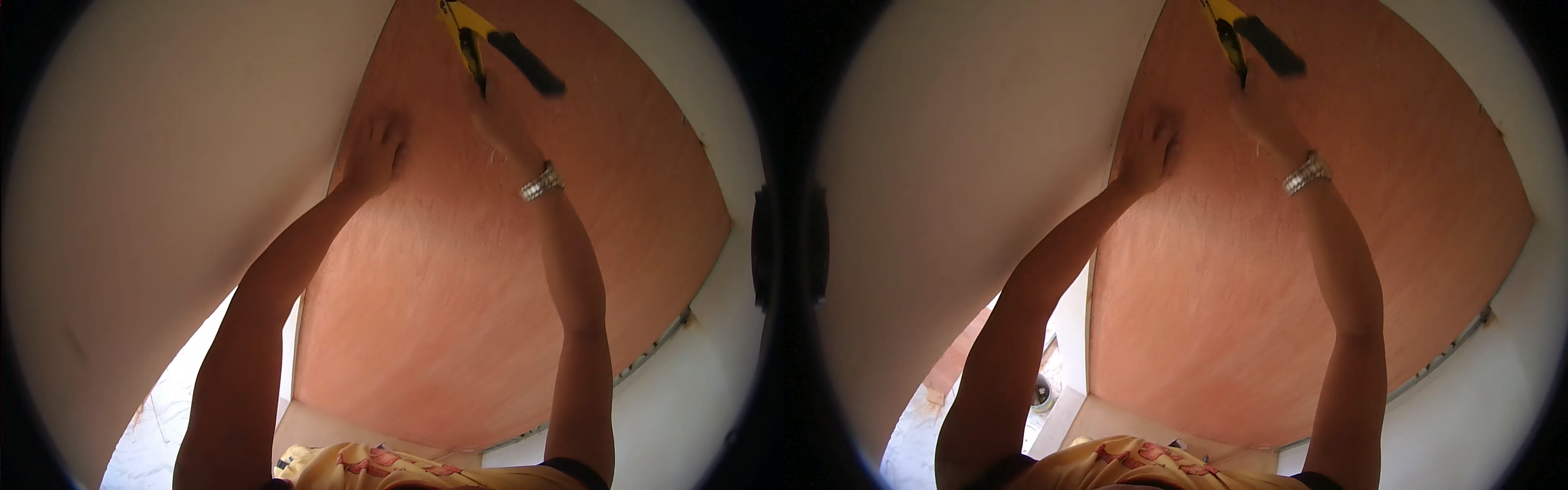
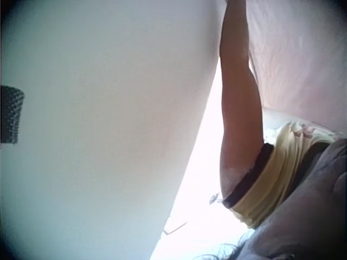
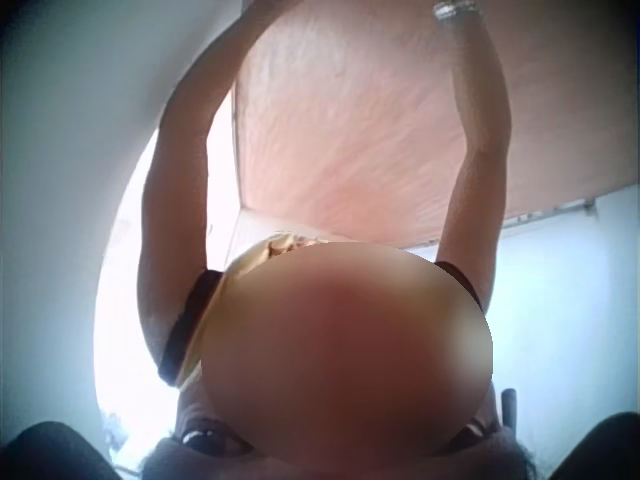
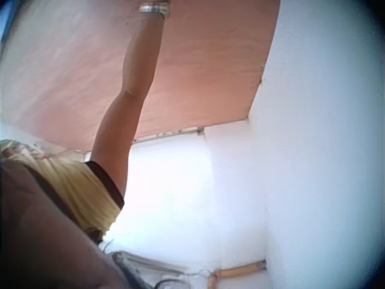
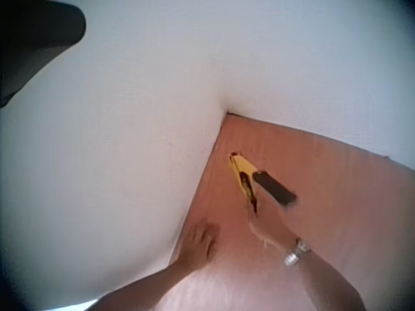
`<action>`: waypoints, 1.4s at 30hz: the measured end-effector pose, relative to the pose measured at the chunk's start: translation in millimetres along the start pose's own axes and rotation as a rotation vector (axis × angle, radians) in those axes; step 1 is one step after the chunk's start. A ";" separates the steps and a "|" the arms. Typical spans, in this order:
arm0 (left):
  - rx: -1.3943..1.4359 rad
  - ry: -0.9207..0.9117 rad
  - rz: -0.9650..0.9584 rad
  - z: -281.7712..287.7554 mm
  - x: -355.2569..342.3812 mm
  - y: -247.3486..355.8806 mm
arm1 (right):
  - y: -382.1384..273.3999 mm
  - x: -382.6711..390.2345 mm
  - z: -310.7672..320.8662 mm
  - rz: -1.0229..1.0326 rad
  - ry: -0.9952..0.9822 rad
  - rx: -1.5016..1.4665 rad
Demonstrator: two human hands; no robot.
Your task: The person drills holes into a wooden board and metal frame using a power drill, and then uses a rivet tool to secure rivets into the holes.
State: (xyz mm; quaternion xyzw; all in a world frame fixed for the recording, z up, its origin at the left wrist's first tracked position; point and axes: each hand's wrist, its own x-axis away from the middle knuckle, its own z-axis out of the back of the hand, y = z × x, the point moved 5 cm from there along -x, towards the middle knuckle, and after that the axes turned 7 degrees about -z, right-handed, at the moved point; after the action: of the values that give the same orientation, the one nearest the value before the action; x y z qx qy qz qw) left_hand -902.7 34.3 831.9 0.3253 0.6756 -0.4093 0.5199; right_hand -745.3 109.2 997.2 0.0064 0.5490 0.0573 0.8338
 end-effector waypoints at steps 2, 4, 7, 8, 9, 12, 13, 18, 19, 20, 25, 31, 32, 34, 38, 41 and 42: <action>0.109 -0.045 -0.056 -1.8 14.7 -13.4 | -8.7 -26.8 4.8 -0.175 -0.135 -0.053; 0.236 -0.068 -0.123 -6.7 18.0 -14.4 | -7.2 -42.3 7.1 -0.352 -0.253 -0.080; 0.148 -0.148 -0.156 -18.8 19.9 -22.8 | -5.0 -73.8 -5.4 -0.139 -0.093 -0.075; 0.176 -0.137 -0.154 -21.1 20.2 -17.2 | -2.5 -77.8 -5.7 -0.064 -0.029 -0.010; 0.203 -0.127 -0.150 -23.3 20.2 -11.8 | -0.3 -82.1 -5.3 0.013 0.034 0.053; 0.207 -0.097 -0.172 -31.3 8.2 -14.9 | 13.0 -105.0 -19.1 -0.053 -0.042 0.128; 0.204 -0.097 -0.172 -33.3 4.4 -16.8 | 20.3 -113.8 -25.5 -0.081 -0.068 0.153; 0.142 -0.119 -0.136 -46.6 14.5 -18.3 | 17.9 -110.2 -41.5 -0.092 -0.011 -0.069; 0.142 -0.123 -0.129 -47.6 17.6 -20.9 | 25.9 -114.2 -51.2 -0.093 -0.019 -0.070; 0.149 -0.128 -0.129 -50.5 18.0 -23.6 | 29.4 -119.0 -58.1 -0.098 -0.029 0.073; 0.229 -0.158 -0.129 -65.4 17.8 -29.2 | 29.5 -115.8 -65.5 -0.185 -0.159 0.012; 0.226 -0.115 -0.175 -76.3 -6.7 -13.6 | 24.9 -116.4 -62.1 -0.073 0.178 0.011; 0.242 -0.121 -0.136 -75.8 -7.3 -12.8 | 12.3 -109.5 -61.2 -0.180 0.252 -0.004; 0.209 -0.195 -0.149 -77.3 0.8 -23.9 | 12.7 -104.3 -84.9 -0.331 0.354 -0.104; 0.272 -0.129 -0.221 -92.3 -32.1 11.6 | 41.7 -107.1 -64.2 -0.102 0.535 0.034; 0.278 -0.129 -0.223 -103.6 -33.0 22.6 | 65.9 -106.6 -68.9 -0.370 0.185 -0.247; 0.285 -0.124 -0.205 -105.8 -37.9 29.7 | 71.5 -109.4 -66.3 -0.297 0.183 -0.225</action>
State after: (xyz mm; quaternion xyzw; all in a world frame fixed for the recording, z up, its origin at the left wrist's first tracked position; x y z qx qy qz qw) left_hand -913.8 141.5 875.4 0.2994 0.6069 -0.5710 0.4647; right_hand -855.0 165.6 1076.2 -0.1730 0.6075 -0.0052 0.7752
